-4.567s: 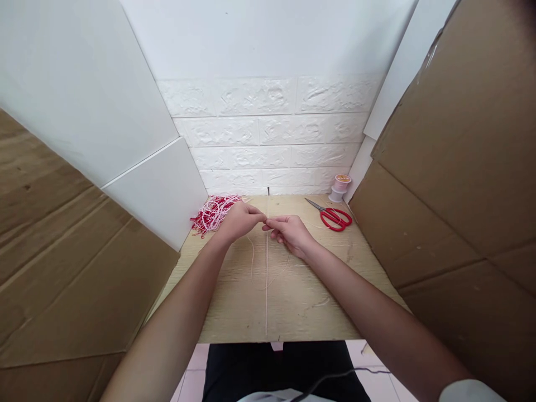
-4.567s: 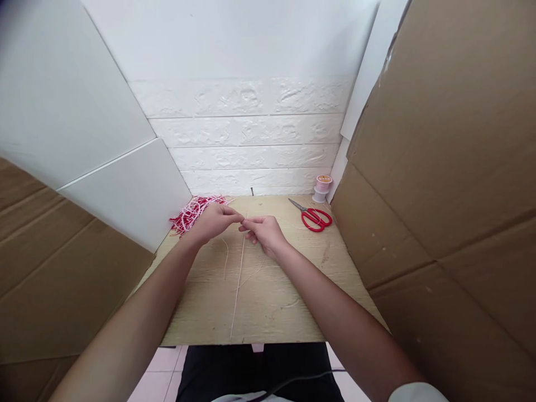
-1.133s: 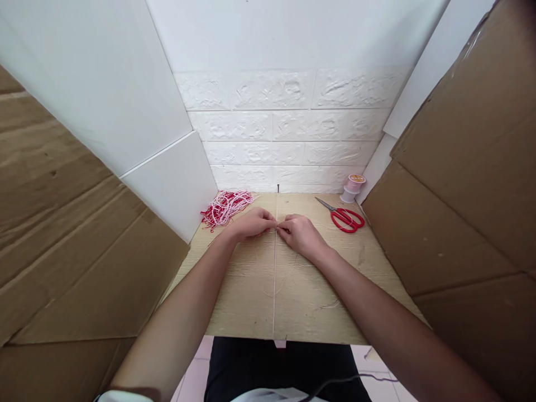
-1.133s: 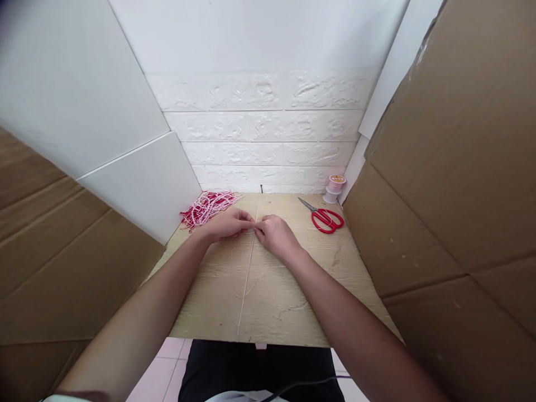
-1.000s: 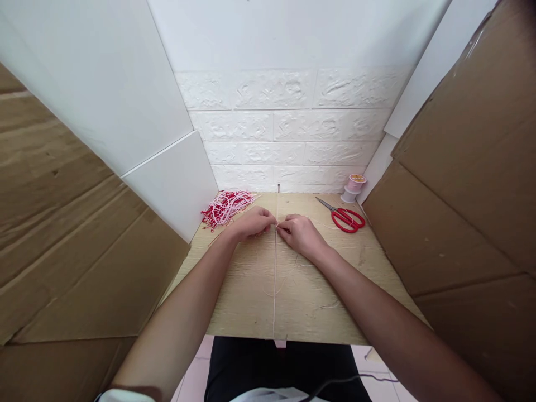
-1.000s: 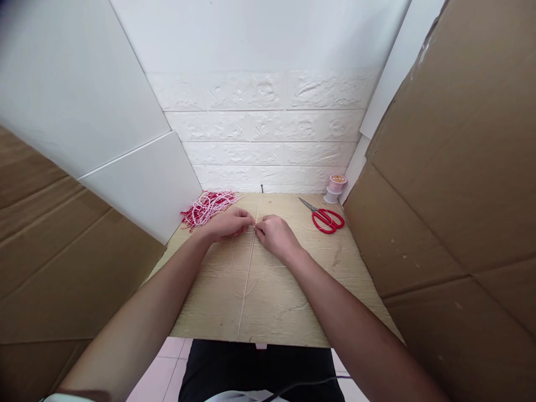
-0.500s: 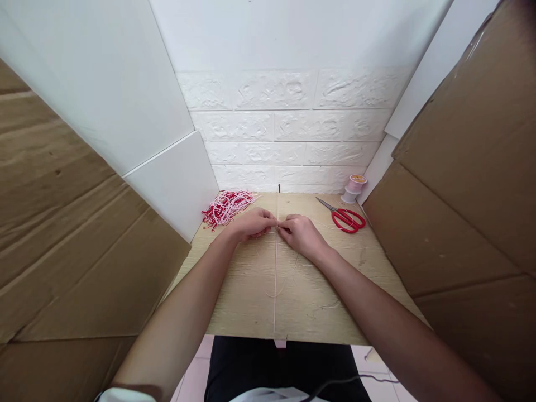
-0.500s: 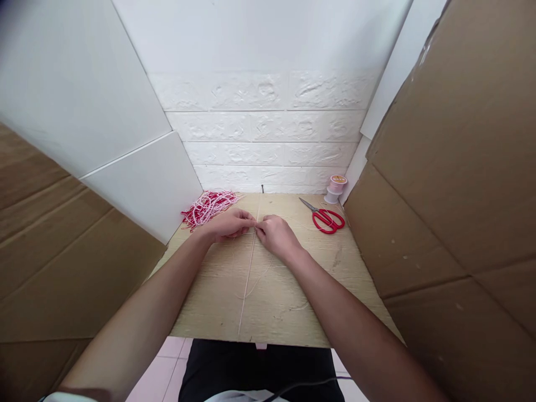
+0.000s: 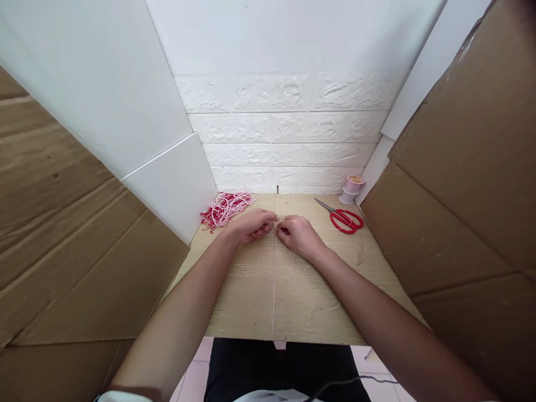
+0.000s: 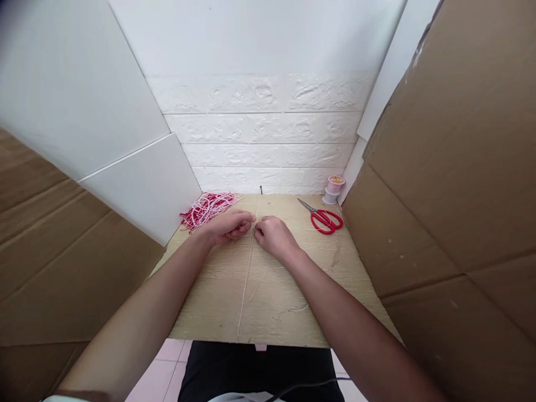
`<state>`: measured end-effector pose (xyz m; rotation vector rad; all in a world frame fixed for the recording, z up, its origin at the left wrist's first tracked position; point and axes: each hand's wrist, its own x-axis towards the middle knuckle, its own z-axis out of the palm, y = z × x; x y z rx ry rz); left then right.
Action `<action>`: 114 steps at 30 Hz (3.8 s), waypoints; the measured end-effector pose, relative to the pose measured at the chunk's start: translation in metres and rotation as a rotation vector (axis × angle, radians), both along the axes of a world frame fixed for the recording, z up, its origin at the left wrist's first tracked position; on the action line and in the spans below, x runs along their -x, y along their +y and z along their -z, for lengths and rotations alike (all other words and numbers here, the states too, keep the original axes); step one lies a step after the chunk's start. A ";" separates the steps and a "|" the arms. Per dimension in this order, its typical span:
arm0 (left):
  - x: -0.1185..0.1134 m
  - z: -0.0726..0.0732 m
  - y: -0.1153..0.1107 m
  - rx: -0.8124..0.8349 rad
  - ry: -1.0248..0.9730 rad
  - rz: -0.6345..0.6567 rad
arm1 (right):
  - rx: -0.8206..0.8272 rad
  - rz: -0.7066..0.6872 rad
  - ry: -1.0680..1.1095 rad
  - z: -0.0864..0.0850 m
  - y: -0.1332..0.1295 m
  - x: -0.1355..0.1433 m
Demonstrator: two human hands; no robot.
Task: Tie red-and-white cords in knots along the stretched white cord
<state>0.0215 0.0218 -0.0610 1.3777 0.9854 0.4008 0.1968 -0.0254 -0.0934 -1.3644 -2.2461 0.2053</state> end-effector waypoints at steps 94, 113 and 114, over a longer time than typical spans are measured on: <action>0.007 -0.005 0.003 -0.899 0.375 0.053 | 0.061 0.058 0.117 0.005 0.003 0.000; 0.002 0.016 0.019 -1.060 0.547 -0.439 | 0.051 0.069 0.085 0.006 0.003 -0.001; 0.005 0.013 0.019 -1.083 0.562 -0.534 | 0.053 0.070 0.082 0.007 0.004 -0.001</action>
